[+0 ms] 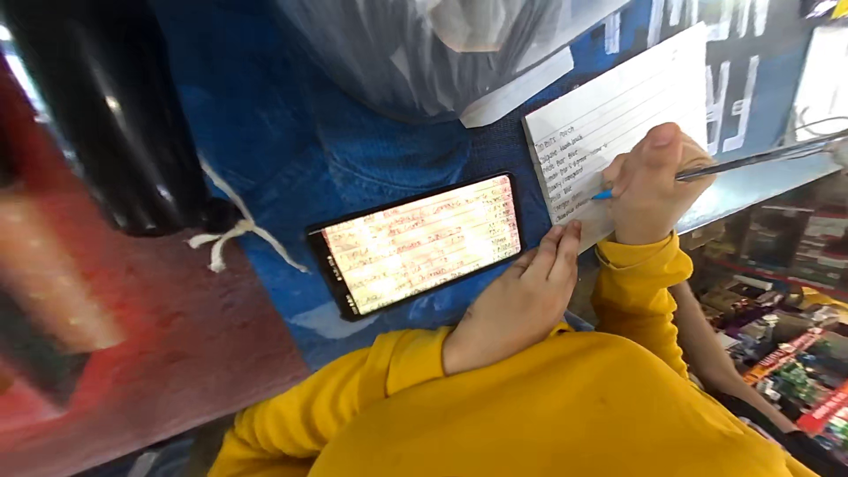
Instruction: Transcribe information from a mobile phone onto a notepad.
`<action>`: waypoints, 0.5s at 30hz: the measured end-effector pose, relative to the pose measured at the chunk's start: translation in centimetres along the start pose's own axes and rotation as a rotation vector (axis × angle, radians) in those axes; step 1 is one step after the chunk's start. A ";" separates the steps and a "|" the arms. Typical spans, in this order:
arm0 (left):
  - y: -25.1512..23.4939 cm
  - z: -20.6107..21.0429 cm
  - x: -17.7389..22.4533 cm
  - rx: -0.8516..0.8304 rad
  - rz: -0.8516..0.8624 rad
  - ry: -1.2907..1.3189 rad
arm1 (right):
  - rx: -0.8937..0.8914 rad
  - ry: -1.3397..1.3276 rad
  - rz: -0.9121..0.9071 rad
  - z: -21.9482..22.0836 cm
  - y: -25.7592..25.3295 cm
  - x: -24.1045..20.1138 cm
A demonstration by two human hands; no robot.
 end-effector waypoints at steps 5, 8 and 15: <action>-0.1 -0.1 0.0 -0.032 0.013 -0.002 | -0.087 -0.015 -0.042 -0.4 0.1 0.2; -0.2 -0.3 0.0 -0.067 0.003 0.058 | -0.208 0.012 -0.128 -0.7 -0.2 0.3; -0.2 -0.2 0.0 -0.035 0.001 0.062 | -0.259 0.019 -0.186 -0.8 -0.5 0.5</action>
Point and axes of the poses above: each hand's wrist, its own y-axis away from the middle knuckle, its own z-axis out of the palm, x = y × z, the point moved 2 cm from there along -y, towards the middle knuckle, and after that the axes turned 12 degrees about -y, right-handed, at the moved point
